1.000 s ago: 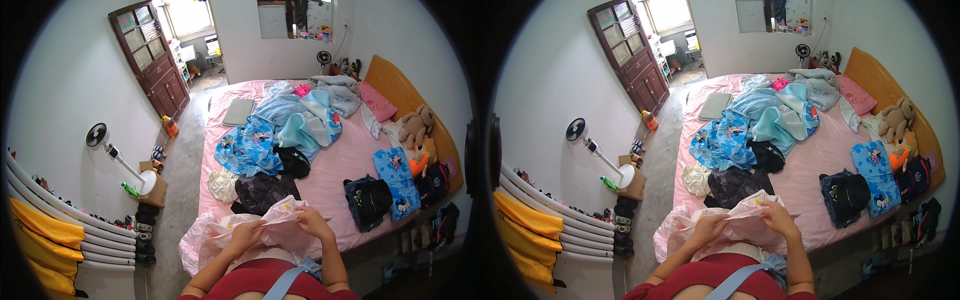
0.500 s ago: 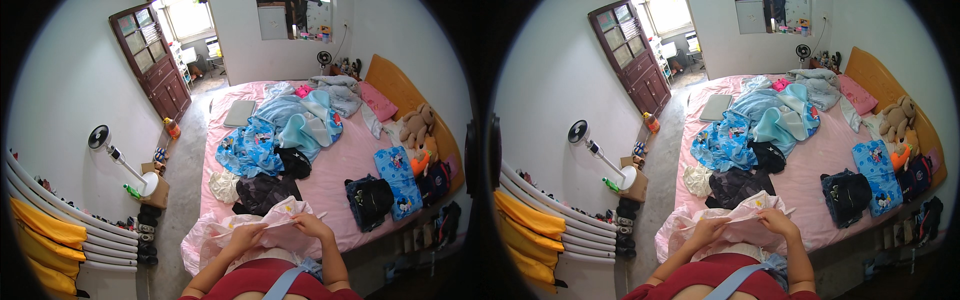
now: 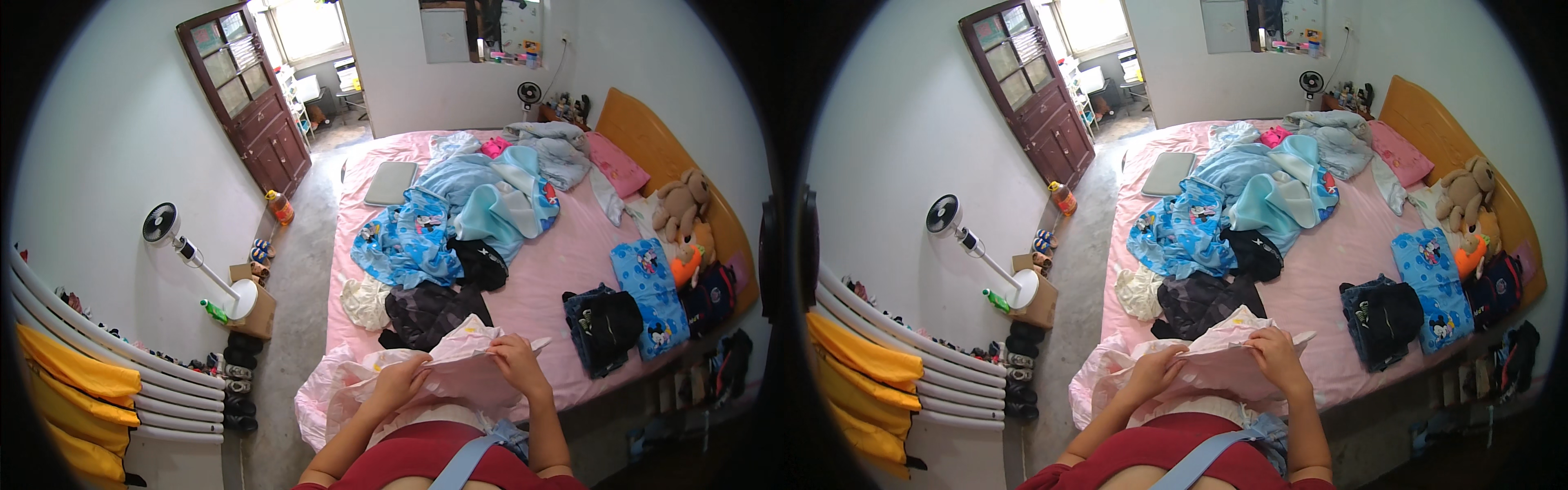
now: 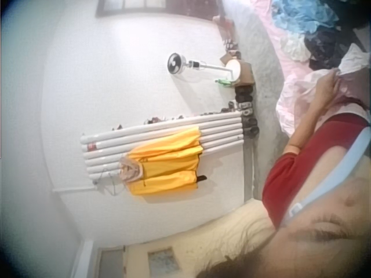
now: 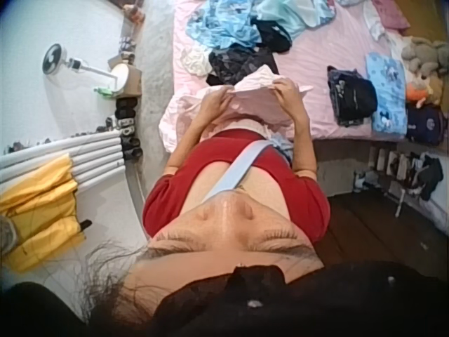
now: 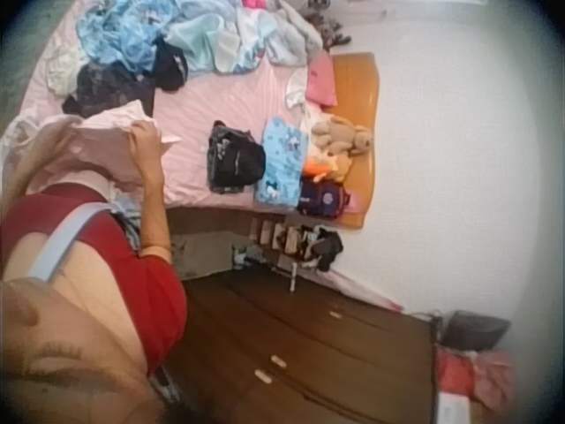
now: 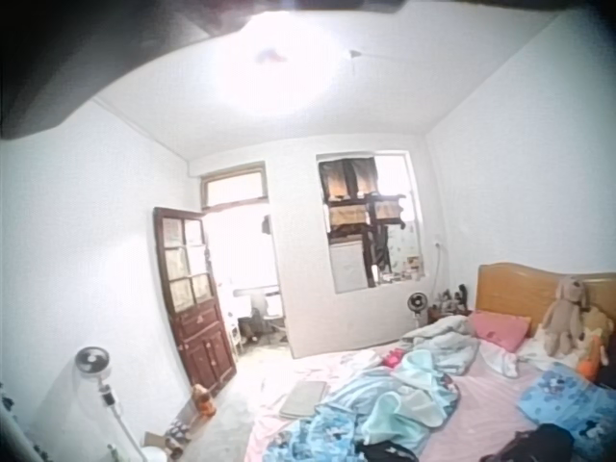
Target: The person is folding a pink garment by hand on a bed, smoothing out the fabric and folding the sides to create a neat bundle.
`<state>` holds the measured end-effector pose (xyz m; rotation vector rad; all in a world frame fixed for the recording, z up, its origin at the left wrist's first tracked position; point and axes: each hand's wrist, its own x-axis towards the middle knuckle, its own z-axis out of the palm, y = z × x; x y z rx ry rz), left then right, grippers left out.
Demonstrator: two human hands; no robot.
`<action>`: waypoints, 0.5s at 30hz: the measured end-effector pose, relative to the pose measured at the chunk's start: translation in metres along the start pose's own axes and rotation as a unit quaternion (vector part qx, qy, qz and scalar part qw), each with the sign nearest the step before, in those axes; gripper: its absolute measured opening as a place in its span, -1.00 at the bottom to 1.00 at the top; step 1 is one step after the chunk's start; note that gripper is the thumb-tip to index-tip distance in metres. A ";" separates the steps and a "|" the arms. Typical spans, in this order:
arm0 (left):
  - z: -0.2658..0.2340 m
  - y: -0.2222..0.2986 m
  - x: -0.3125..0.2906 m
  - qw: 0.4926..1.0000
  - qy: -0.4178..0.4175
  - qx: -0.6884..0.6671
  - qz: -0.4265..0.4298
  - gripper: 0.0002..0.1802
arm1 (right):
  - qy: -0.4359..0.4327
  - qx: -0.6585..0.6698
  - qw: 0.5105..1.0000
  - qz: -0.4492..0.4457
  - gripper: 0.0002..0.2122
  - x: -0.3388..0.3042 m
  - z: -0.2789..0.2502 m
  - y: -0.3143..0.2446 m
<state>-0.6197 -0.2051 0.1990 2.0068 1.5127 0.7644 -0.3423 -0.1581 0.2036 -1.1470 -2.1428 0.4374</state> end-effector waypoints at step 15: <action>-0.001 0.012 -0.009 0.999 0.006 -0.035 -0.021 -0.77 | -0.067 0.071 0.993 0.059 -0.92 0.003 -0.004 0.004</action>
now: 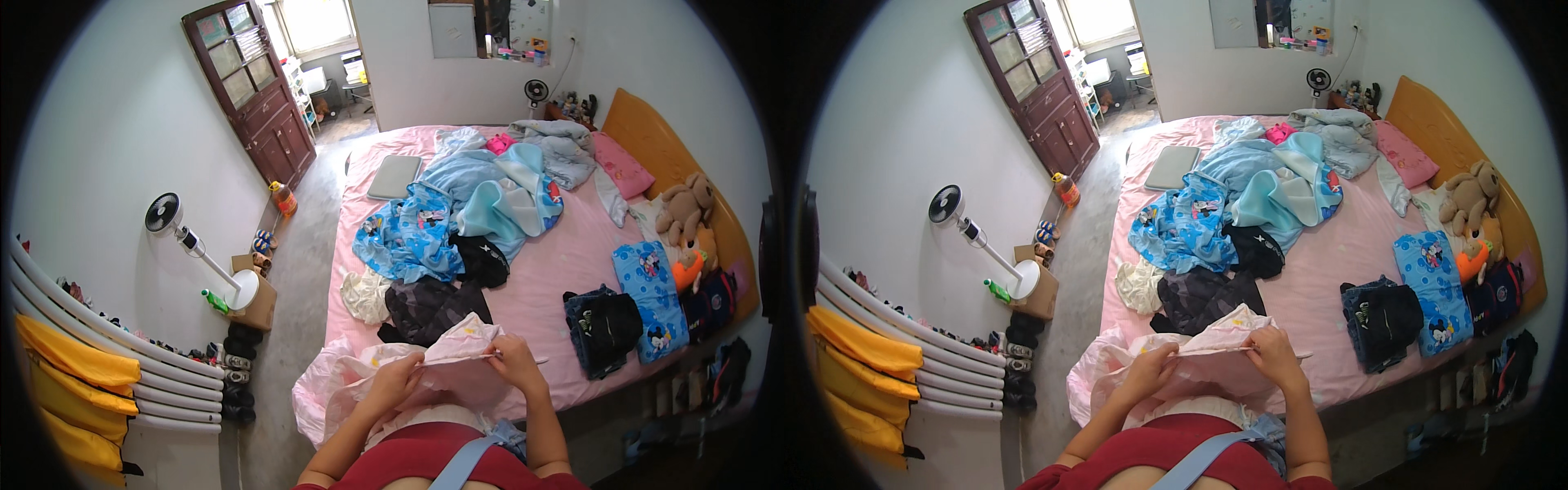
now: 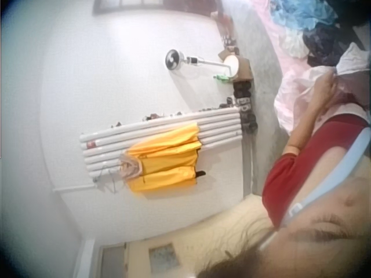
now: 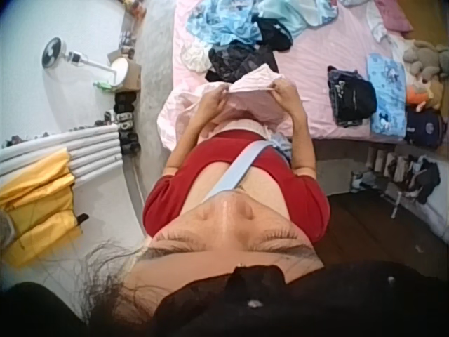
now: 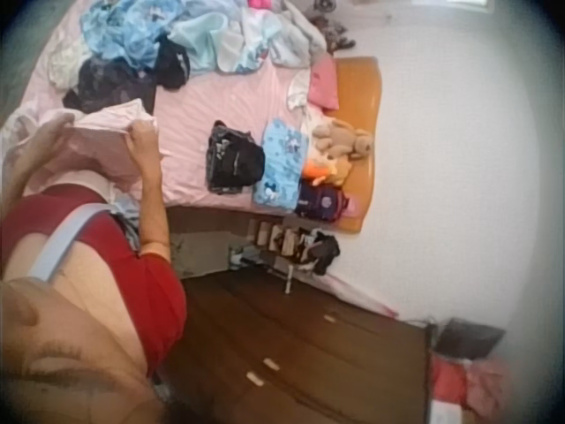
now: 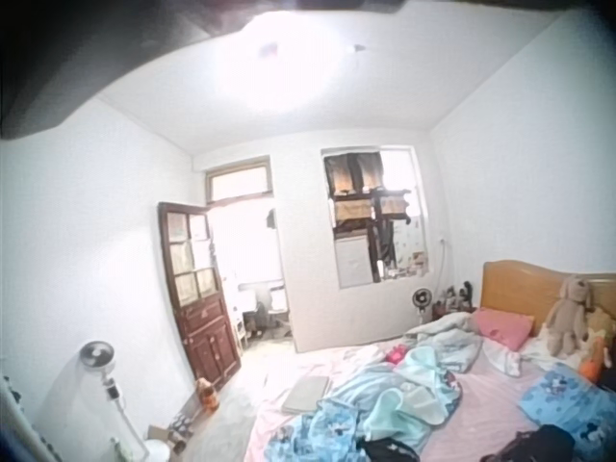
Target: The person is folding a pink garment by hand on a bed, smoothing out the fabric and folding the sides to create a neat bundle.
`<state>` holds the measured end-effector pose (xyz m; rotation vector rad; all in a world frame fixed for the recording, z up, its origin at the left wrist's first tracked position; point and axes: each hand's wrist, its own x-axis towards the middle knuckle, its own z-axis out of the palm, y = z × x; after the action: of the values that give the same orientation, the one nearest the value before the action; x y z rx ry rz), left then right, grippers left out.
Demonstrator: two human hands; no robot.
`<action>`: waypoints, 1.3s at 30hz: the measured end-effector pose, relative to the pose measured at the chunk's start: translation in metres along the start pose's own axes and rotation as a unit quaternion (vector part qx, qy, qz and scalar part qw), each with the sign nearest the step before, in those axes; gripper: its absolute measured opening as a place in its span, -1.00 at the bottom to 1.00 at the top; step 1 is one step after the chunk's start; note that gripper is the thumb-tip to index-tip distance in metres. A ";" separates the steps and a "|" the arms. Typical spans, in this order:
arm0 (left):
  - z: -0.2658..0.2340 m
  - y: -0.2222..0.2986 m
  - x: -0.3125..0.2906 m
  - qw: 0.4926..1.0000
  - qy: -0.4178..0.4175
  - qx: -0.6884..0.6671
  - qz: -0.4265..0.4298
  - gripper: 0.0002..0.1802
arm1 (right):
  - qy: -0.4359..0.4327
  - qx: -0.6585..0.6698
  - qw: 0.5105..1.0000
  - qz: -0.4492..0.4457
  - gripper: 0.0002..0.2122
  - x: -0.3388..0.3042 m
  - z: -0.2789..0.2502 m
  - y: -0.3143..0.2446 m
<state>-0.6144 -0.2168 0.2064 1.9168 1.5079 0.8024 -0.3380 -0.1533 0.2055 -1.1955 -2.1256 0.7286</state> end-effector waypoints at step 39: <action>0.034 0.019 -0.028 0.998 0.043 0.027 -0.041 -0.77 | -0.025 -0.094 0.992 -0.075 -0.68 -0.007 -0.016 -0.011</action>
<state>-0.5821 -0.2502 0.1948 1.8674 1.6654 0.8244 -0.3295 -0.1620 0.2223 -1.1071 -2.3390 0.5068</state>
